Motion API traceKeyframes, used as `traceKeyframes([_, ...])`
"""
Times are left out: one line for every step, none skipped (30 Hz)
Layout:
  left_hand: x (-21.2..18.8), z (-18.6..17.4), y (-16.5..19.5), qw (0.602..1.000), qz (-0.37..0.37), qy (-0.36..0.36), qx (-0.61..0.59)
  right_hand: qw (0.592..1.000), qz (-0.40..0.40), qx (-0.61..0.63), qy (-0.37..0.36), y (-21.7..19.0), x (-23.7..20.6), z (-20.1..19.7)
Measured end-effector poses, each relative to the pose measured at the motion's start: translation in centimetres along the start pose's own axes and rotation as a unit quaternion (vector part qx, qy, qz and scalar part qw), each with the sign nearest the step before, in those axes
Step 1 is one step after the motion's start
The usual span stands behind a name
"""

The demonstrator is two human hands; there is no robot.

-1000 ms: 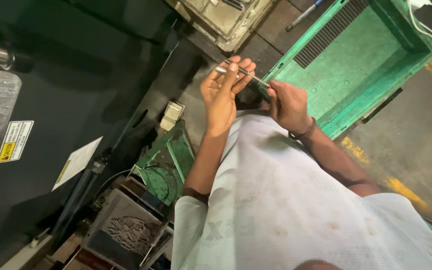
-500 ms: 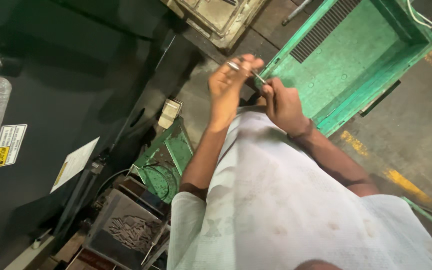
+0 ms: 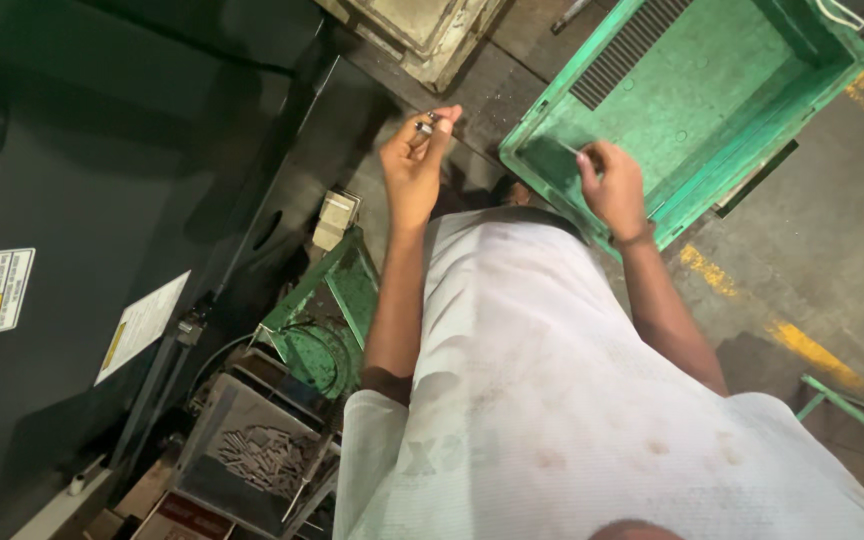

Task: The person wipes their hands and machine surfaces with a blue cloth, opens the machine guard, and handles small cylindrical metal workpieces, placing them into a tray of finished parts. They use a hand tool on a part, retrieve metal rods, and adjust components around the machine work area.

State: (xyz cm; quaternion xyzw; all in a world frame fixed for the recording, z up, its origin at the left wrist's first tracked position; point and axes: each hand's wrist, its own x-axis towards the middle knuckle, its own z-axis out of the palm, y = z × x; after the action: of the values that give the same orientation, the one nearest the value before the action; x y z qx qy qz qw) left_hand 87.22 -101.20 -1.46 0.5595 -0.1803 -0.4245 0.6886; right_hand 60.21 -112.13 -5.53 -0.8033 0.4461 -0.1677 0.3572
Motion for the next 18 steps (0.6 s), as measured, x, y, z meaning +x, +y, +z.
traceKeyframes([0.0,-0.4,-0.7,1.000,0.002,0.004,0.013,0.995,-0.060,-0.065,0.040,0.1,-0.6,0.1])
traceKeyframes([-0.1,-0.8,-1.4,1.000,0.004,0.009,0.027,0.994,-0.041,-0.091,0.034,-0.1,-1.0,0.2])
traceKeyframes([-0.4,-0.9,-2.0,1.000,0.002,0.005,0.030,0.993,-0.020,-0.116,0.028,-0.6,-1.4,0.2])
traceKeyframes([-0.7,-0.8,-2.6,0.999,0.001,0.000,0.034,0.990,0.001,-0.142,0.022,-1.4,-1.6,0.3])
traceKeyframes([-1.0,-0.6,-3.1,0.999,0.002,-0.005,0.036,0.995,-0.037,-0.095,0.018,-2.4,-1.5,0.3])
traceKeyframes([-1.2,-0.3,-3.5,0.999,-0.017,-0.023,0.046,0.996,-0.076,-0.049,0.012,-3.5,-1.0,0.3])
traceKeyframes([-1.7,0.1,-3.6,0.997,-0.037,-0.039,0.056,0.993,-0.114,-0.003,0.004,-4.8,-0.6,0.2])
traceKeyframes([-2.1,0.5,-3.6,0.995,-0.059,-0.056,0.065,0.989,-0.135,0.052,-0.014,-6.2,-0.1,0.1])
traceKeyframes([-2.4,0.9,-3.4,0.994,-0.049,-0.073,0.060,0.982,-0.155,0.108,-0.031,-7.7,0.7,0.2])
traceKeyframes([-2.7,1.3,-3.0,0.994,-0.037,-0.091,0.054,0.970,-0.176,0.162,-0.048,-9.1,1.4,0.0])
traceKeyframes([-2.9,1.5,-2.4,0.993,-0.023,-0.108,0.049,0.971,-0.180,0.152,-0.044,-10.5,2.2,-0.3])
traceKeyframes([-3.0,1.6,-1.6,0.992,0.004,-0.093,0.079,0.972,-0.185,0.143,-0.039,-12.0,3.0,-0.3])
traceKeyframes([-3.1,1.6,-0.7,0.991,0.030,-0.076,0.108,0.972,-0.191,0.133,-0.035,-13.2,3.7,-0.5])
traceKeyframes([-3.1,1.4,0.4,0.987,0.056,-0.058,0.137,0.968,-0.206,0.136,-0.049,-14.4,4.3,-0.7])
traceKeyframes([-3.2,1.2,1.4,0.992,0.048,-0.053,0.102,0.964,-0.220,0.139,-0.064,-15.5,4.9,-0.7])
traceKeyframes([-3.2,0.9,2.3,0.996,0.041,-0.048,0.066,0.959,-0.233,0.142,-0.077,-16.3,5.6,-0.7])
traceKeyframes([-3.3,0.6,3.2,0.998,0.033,-0.044,0.030,0.954,-0.252,0.154,-0.057,-16.9,6.5,-0.5])
traceKeyframes([-3.6,0.2,3.8,0.997,0.054,-0.008,0.061,0.948,-0.269,0.167,-0.037,-17.2,7.6,-0.2])
